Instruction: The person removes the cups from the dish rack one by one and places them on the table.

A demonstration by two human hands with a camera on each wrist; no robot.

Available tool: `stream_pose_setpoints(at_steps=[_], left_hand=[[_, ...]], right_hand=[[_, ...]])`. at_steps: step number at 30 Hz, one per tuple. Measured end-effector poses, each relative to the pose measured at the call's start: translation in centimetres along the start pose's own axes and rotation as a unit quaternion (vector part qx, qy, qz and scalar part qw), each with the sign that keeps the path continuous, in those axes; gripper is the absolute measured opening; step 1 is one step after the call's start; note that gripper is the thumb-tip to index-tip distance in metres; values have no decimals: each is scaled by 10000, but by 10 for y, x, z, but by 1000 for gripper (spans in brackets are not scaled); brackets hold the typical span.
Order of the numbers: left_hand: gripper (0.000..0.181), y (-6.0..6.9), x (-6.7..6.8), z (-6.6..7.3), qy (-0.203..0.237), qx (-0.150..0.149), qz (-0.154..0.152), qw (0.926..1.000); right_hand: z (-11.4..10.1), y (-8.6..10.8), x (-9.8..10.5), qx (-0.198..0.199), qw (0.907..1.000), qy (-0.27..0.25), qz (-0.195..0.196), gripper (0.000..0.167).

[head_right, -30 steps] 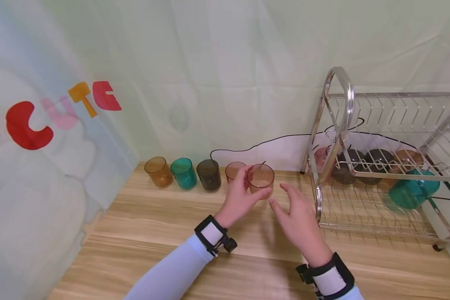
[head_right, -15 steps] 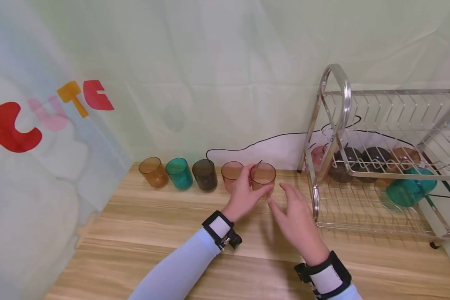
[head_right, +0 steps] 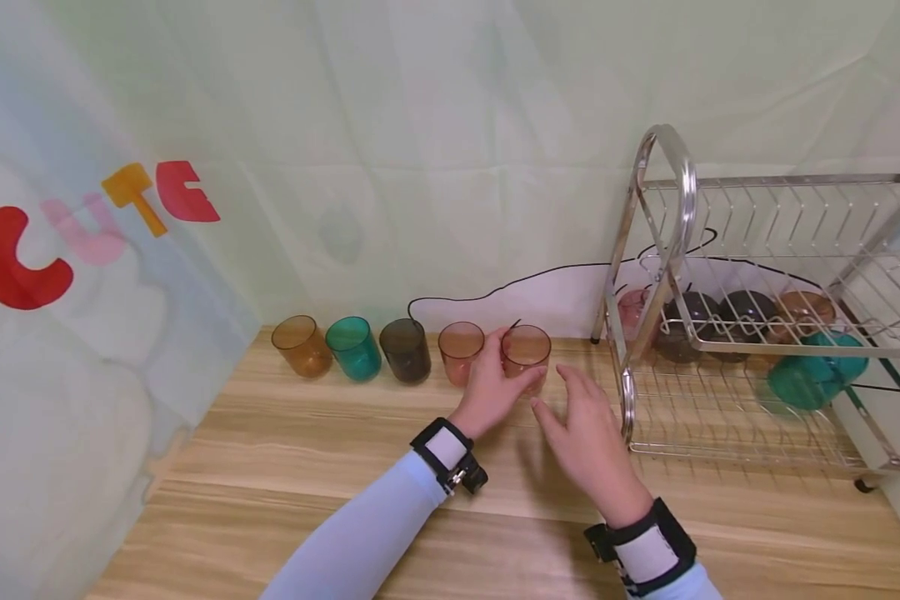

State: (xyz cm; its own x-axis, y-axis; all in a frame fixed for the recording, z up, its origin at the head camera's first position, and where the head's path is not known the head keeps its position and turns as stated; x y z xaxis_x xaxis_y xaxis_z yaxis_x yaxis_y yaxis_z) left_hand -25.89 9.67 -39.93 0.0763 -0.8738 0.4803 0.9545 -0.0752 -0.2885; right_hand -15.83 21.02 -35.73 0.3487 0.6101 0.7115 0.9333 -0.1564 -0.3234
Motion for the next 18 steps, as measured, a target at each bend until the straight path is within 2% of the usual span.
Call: stream_pose_setpoints(at_steps=[6,18], left_hand=[[81,0,-3,-5,-76,169,-45,9998],[84,-1,-9,-10,-201,320,-163,9992]], right_hand=[[0,1,1,19,10000,67,32,66],[-5,4,2,90,9998,152,26,71]])
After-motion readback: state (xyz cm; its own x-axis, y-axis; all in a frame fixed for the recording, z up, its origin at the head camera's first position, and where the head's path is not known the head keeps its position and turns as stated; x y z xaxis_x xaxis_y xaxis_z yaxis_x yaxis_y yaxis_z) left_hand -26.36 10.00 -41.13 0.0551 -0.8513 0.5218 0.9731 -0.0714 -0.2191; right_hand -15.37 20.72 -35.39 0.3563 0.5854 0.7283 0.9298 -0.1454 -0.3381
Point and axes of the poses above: each hand's wrist, its own y-axis away from the middle knuckle, its own x-axis out of the back of the hand, z = x × y, the point moved 9 cm from there along -y, towards the middle knuckle, and after that the axes turned 9 degrees about z, right-handed, at the moved point
